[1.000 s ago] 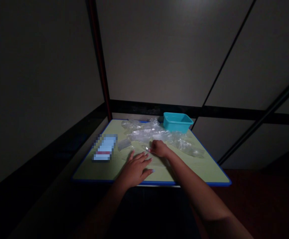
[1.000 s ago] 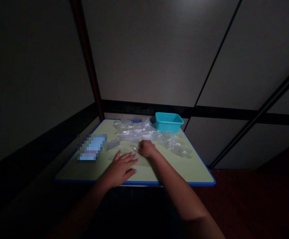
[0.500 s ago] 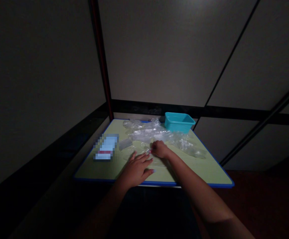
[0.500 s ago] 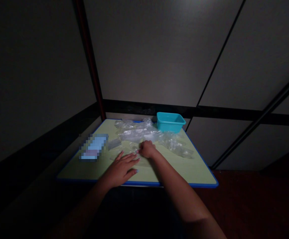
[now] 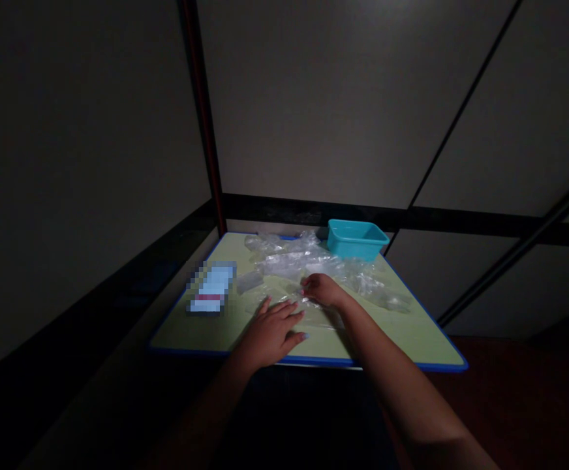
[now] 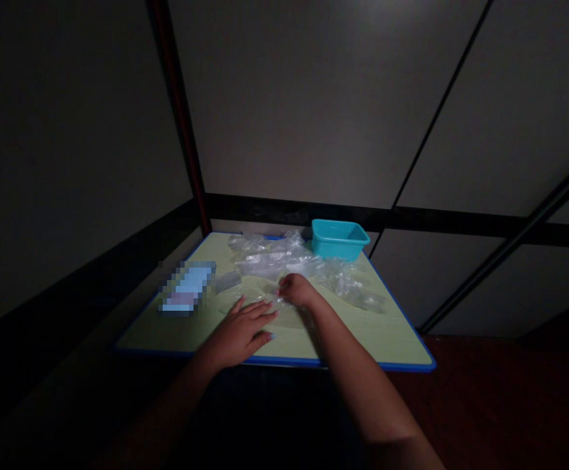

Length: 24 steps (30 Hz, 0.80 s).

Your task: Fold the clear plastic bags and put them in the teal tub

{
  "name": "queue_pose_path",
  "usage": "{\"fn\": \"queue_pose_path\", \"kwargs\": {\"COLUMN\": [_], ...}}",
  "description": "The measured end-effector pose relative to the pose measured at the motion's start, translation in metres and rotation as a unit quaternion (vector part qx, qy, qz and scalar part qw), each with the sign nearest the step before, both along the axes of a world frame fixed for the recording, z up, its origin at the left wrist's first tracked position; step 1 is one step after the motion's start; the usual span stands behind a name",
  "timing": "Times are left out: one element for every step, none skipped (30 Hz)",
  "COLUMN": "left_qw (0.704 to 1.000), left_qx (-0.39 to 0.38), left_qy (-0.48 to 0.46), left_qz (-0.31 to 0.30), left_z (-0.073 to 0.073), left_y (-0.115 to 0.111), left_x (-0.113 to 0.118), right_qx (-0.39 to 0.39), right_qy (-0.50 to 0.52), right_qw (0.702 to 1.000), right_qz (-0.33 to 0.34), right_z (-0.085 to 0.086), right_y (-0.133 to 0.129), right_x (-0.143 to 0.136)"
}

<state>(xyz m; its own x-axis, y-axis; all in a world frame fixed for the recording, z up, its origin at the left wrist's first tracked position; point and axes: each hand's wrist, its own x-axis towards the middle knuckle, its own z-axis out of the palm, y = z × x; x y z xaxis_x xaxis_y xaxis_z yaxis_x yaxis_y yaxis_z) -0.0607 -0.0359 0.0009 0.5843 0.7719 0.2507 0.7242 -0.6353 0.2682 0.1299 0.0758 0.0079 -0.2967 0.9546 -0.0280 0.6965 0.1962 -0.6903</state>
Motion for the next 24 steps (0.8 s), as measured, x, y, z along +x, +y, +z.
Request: {"fn": "queue_pose_path", "kwargs": {"left_qw": [1.0,1.0,1.0,1.0,1.0,1.0,1.0,1.0,1.0,1.0,1.0,1.0,1.0,1.0,1.0,1.0,1.0,1.0,1.0,1.0,1.0,1.0,1.0,1.0], "left_qx": [0.0,0.0,0.0,-0.002,-0.003,-0.003,-0.002,0.0,0.002,0.003,0.003,0.003,0.003,0.003,0.003,0.003,0.002,0.002,0.001,0.001,0.001,0.001,0.001,0.001], "left_qy": [-0.002,-0.003,-0.003,-0.002,-0.002,-0.001,-0.002,-0.004,-0.005,-0.007,-0.007,-0.008,-0.008,-0.009,-0.009,-0.009,-0.007,-0.005,-0.003,-0.002,-0.002,-0.003,-0.004,-0.005], "left_qz": [0.0,0.001,0.0,0.0,-0.001,-0.001,-0.001,-0.001,0.0,0.0,0.0,0.0,0.0,-0.001,-0.002,-0.002,-0.002,-0.002,-0.002,-0.001,-0.001,-0.001,-0.001,-0.001], "left_z": [0.0,0.0,0.0,0.0,-0.001,-0.001,-0.002,-0.002,-0.002,-0.002,-0.002,-0.002,-0.001,-0.001,-0.001,-0.001,-0.001,-0.001,-0.001,-0.001,-0.002,-0.002,-0.001,-0.001], "left_y": [0.0,0.0,0.0,0.0,0.0,0.001,0.001,0.001,0.001,0.001,0.001,0.0,0.0,0.0,0.0,0.001,0.001,0.001,0.001,0.001,0.001,0.001,0.001,0.001], "left_x": [0.0,0.0,0.0,0.0,0.0,0.0,0.0,0.0,0.0,0.0,0.0,0.0,0.0,0.0,0.0,0.0,0.0,0.0,0.0,0.0,0.0,0.0,0.0,0.0], "right_qx": [-0.003,-0.007,-0.01,-0.014,-0.017,-0.02,-0.023,-0.024,-0.025,-0.026,-0.025,-0.023,-0.02,-0.015,-0.008,0.0,0.009,0.019,0.029,0.039,0.05,0.062,0.074,0.086], "right_qy": [0.002,0.004,0.006,0.007,0.009,0.01,0.011,0.013,0.013,0.014,0.015,0.015,0.016,0.016,0.017,0.017,0.017,0.015,0.012,0.008,0.002,-0.004,-0.012,-0.02], "right_qw": [1.0,1.0,1.0,1.0,1.0,1.0,1.0,1.0,1.0,1.0,1.0,1.0,1.0,1.0,1.0,1.0,1.0,0.999,0.999,0.999,0.998,0.997,0.996,0.995], "right_qz": [0.0,0.0,-0.001,0.0,0.0,0.001,0.002,0.002,0.003,0.004,0.005,0.007,0.01,0.013,0.016,0.02,0.024,0.028,0.031,0.035,0.039,0.043,0.047,0.051], "right_z": [0.0,0.001,0.001,0.002,0.003,0.004,0.004,0.005,0.005,0.005,0.005,0.004,0.003,0.001,0.0,-0.002,-0.004,-0.005,-0.006,-0.006,-0.006,-0.005,-0.004,-0.002], "right_y": [0.0,0.001,0.001,0.001,0.001,0.001,0.001,0.001,0.001,0.001,0.001,0.001,0.002,0.002,0.002,0.003,0.003,0.003,0.003,0.003,0.002,0.001,-0.001,-0.003], "right_x": [0.0,-0.001,-0.002,-0.002,-0.002,-0.002,-0.002,-0.002,-0.001,-0.001,0.0,0.0,0.0,0.0,0.0,-0.001,-0.001,-0.002,-0.003,-0.003,-0.004,-0.004,-0.004,-0.005]}}
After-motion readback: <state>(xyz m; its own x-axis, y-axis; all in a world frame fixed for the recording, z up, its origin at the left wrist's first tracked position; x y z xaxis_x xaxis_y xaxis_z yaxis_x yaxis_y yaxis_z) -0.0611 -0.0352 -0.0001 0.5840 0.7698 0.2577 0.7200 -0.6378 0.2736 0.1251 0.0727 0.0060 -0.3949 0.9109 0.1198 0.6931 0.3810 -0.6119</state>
